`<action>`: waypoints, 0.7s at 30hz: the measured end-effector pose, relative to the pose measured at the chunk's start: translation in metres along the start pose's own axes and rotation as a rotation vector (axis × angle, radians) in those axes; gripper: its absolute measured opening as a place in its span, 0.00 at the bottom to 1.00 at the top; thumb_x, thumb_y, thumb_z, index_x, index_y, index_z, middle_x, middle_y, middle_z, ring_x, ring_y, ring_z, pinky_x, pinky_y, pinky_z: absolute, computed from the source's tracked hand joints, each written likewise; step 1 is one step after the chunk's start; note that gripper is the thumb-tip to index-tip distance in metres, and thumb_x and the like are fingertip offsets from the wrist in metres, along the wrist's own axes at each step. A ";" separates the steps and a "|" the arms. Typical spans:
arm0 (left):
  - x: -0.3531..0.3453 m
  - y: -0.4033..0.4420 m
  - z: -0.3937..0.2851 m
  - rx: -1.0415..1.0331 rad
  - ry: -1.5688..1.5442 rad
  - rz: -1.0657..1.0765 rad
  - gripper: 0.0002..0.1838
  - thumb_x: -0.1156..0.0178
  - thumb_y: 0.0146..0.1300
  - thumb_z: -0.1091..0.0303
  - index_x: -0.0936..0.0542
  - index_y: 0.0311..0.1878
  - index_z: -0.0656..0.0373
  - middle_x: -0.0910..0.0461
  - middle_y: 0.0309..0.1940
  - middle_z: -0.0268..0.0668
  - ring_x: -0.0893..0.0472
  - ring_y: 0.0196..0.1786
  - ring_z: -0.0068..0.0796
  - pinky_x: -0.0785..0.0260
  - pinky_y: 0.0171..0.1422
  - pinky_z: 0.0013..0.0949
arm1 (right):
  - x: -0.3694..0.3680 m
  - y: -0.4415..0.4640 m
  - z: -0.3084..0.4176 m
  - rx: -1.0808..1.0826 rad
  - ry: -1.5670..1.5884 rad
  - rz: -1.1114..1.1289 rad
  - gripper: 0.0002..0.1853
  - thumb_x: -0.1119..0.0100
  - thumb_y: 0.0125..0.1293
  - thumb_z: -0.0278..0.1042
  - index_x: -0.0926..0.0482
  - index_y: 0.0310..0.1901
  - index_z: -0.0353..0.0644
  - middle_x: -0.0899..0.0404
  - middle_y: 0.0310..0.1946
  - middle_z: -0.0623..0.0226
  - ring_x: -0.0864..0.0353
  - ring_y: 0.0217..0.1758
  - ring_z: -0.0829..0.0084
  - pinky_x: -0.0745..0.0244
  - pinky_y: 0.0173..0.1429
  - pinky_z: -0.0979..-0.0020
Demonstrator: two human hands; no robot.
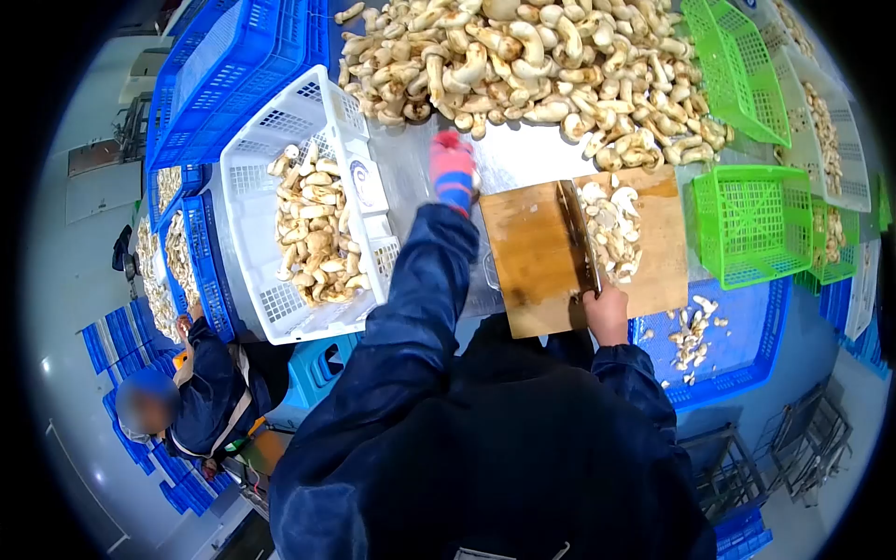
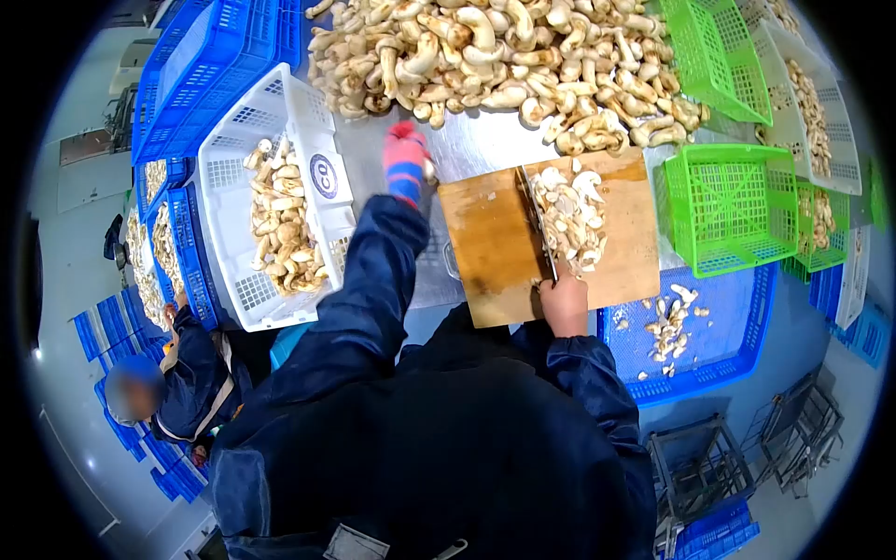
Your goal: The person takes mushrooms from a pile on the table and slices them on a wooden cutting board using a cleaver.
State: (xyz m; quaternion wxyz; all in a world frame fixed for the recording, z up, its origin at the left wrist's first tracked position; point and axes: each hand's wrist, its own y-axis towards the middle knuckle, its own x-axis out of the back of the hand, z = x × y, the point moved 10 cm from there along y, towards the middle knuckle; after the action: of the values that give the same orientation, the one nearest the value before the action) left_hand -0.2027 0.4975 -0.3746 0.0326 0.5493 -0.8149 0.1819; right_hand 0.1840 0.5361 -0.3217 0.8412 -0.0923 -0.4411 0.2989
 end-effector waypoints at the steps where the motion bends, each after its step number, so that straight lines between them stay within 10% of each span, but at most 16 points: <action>1: 0.004 0.015 -0.028 -0.004 -0.198 -0.057 0.18 0.39 0.52 0.70 0.29 0.47 0.60 0.26 0.28 0.33 0.30 0.17 0.24 0.36 0.19 0.28 | 0.001 0.000 0.002 0.003 0.002 0.000 0.14 0.48 0.52 0.29 0.23 0.41 0.37 0.24 0.23 0.43 0.23 0.30 0.46 0.27 0.37 0.54; 2: 0.011 0.055 -0.043 -0.321 -0.034 -0.132 0.24 0.35 0.52 0.68 0.31 0.51 0.63 0.25 0.28 0.33 0.31 0.17 0.22 0.36 0.19 0.26 | 0.002 -0.001 0.004 0.004 0.004 -0.002 0.14 0.48 0.52 0.29 0.23 0.41 0.37 0.24 0.23 0.43 0.23 0.29 0.46 0.27 0.37 0.54; 4: -0.002 0.055 -0.097 -0.229 -0.095 -0.073 0.28 0.33 0.52 0.64 0.32 0.54 0.65 0.22 0.32 0.35 0.28 0.19 0.21 0.33 0.20 0.25 | 0.001 -0.002 0.004 0.005 -0.004 -0.006 0.14 0.48 0.52 0.28 0.23 0.42 0.37 0.24 0.23 0.44 0.23 0.29 0.47 0.27 0.37 0.54; 5: -0.006 0.073 -0.092 -0.233 -0.019 -0.088 0.29 0.30 0.47 0.62 0.27 0.50 0.65 0.22 0.36 0.39 0.24 0.35 0.29 0.29 0.35 0.30 | 0.002 -0.001 0.006 0.005 -0.009 -0.011 0.14 0.48 0.52 0.28 0.23 0.42 0.37 0.24 0.23 0.44 0.23 0.29 0.47 0.27 0.37 0.54; 7: -0.006 0.076 -0.103 -0.235 0.167 -0.062 0.23 0.32 0.50 0.63 0.25 0.47 0.65 0.22 0.31 0.36 0.23 0.29 0.26 0.30 0.29 0.28 | 0.001 -0.003 0.007 0.001 -0.023 -0.007 0.14 0.48 0.52 0.28 0.22 0.42 0.37 0.24 0.23 0.44 0.23 0.28 0.48 0.27 0.37 0.54; 15: -0.007 -0.059 -0.037 0.306 -0.560 0.361 0.14 0.47 0.58 0.74 0.26 0.49 0.62 0.22 0.26 0.36 0.28 0.20 0.22 0.38 0.19 0.24 | 0.002 -0.002 0.006 0.009 -0.033 0.017 0.17 0.48 0.51 0.30 0.24 0.45 0.37 0.24 0.26 0.42 0.23 0.32 0.46 0.28 0.39 0.52; 21: -0.024 -0.163 -0.002 -0.120 0.678 0.848 0.11 0.50 0.57 0.71 0.21 0.41 0.55 0.22 0.30 0.41 0.22 0.32 0.36 0.29 0.35 0.33 | 0.004 0.000 0.001 0.007 -0.037 0.008 0.12 0.47 0.51 0.30 0.23 0.37 0.34 0.24 0.27 0.42 0.23 0.34 0.45 0.28 0.41 0.53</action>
State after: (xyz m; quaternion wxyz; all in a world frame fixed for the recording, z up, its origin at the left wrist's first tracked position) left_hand -0.0454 0.4656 -0.3363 0.2486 0.0804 -0.9178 0.2990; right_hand 0.1843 0.5383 -0.3187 0.8321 -0.0858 -0.4551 0.3051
